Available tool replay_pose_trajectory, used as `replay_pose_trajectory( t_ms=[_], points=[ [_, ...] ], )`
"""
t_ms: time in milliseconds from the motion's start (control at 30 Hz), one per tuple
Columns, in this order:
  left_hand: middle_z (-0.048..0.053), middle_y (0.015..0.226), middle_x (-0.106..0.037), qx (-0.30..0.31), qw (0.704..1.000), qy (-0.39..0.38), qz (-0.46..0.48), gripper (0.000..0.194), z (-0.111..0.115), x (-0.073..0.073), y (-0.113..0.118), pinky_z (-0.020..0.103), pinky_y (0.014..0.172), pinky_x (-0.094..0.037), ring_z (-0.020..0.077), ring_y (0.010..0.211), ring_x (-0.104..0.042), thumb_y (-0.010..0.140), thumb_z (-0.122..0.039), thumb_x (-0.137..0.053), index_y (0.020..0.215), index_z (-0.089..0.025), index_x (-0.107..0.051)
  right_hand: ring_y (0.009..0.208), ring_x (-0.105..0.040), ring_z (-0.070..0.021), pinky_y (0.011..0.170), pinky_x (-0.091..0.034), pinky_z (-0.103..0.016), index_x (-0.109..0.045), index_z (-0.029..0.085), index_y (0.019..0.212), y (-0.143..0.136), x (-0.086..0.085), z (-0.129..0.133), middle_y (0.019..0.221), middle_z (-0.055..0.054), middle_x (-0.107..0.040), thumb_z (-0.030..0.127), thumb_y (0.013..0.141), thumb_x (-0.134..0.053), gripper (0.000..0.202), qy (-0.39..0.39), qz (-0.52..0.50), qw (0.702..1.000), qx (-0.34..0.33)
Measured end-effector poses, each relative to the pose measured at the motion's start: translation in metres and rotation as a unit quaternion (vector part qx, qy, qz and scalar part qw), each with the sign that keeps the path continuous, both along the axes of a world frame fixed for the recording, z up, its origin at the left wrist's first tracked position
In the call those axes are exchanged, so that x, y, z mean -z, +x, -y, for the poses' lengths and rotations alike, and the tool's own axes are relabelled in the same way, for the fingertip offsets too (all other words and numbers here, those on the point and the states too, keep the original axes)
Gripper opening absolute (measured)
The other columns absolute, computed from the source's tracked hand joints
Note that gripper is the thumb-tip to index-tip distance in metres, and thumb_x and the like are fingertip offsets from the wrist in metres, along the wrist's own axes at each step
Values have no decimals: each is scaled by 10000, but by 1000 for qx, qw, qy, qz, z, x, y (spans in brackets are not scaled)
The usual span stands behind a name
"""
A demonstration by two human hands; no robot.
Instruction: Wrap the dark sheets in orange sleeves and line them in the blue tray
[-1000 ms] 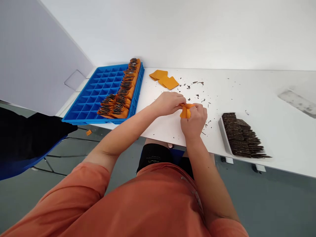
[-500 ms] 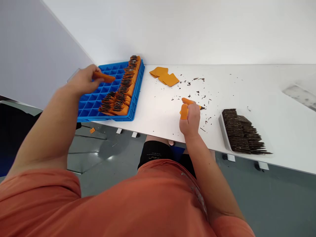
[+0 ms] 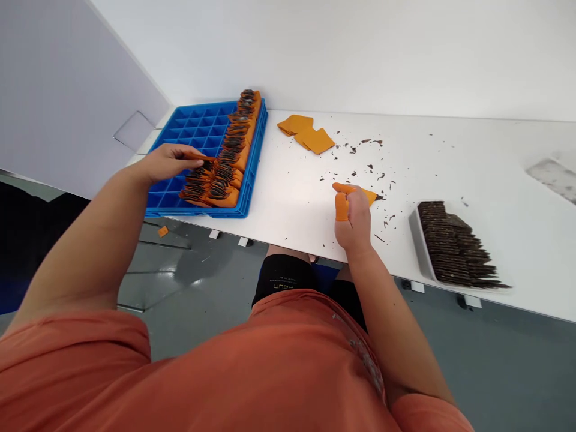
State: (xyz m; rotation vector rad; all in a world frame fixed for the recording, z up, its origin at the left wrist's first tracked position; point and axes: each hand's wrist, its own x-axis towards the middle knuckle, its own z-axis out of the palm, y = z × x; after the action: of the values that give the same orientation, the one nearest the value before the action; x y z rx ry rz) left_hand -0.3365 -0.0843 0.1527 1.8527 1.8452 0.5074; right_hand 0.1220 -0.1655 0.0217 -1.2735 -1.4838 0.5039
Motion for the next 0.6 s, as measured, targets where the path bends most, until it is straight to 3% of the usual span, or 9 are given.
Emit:
replay_pose_trajectory(
  t_ms=[67, 167, 333, 467, 600],
  points=[
    [2, 1089, -826, 33, 998, -45, -14, 599, -3, -4, 7, 496, 1070, -566, 292, 1079, -683, 703, -799, -824, 1003, -281, -834, 1178, -664, -298, 1038, -538, -584, -682, 238, 1051, 1, 1, 0, 1264, -137, -760, 708, 1086, -409, 545, -3, 7, 1000, -6],
    [35, 1086, -813, 29, 997, -69, -37, 545, -9, -7, 16, 513, 1080, -550, 310, 1064, -677, 726, -736, -809, 991, -260, -833, 1151, -667, -287, 987, -547, -549, -689, 241, 1099, 1, 2, 0, 1258, -137, -752, 708, 1079, -432, 533, -13, 11, 1000, -8],
    [28, 1084, -802, 25, 989, -132, -57, 415, -21, -6, 24, 450, 1001, -547, 303, 1046, -684, 767, -575, -748, 995, -230, -791, 1094, -675, -282, 759, -530, -434, -682, 232, 1115, 0, 1, 1, 1260, -158, -735, 736, 1047, -472, 551, -57, 1, 998, -11],
    [-12, 951, -795, 22, 983, -178, -50, 446, -27, 0, 29, 444, 975, -558, 264, 984, -679, 834, -652, -693, 973, -235, -767, 1140, -673, -282, 909, -560, -503, -658, 244, 1102, -1, 0, 1, 1254, -145, -740, 710, 1062, -475, 502, -27, 17, 999, -21],
    [45, 914, -832, -27, 978, -207, -23, 577, -28, 9, 33, 467, 920, -591, 321, 984, -750, 907, -764, -606, 978, -221, -789, 1190, -664, -288, 1013, -553, -552, -652, 249, 1125, -1, 2, 0, 1267, -143, -734, 669, 1060, -512, 447, -13, 30, 999, -29]
  ],
)
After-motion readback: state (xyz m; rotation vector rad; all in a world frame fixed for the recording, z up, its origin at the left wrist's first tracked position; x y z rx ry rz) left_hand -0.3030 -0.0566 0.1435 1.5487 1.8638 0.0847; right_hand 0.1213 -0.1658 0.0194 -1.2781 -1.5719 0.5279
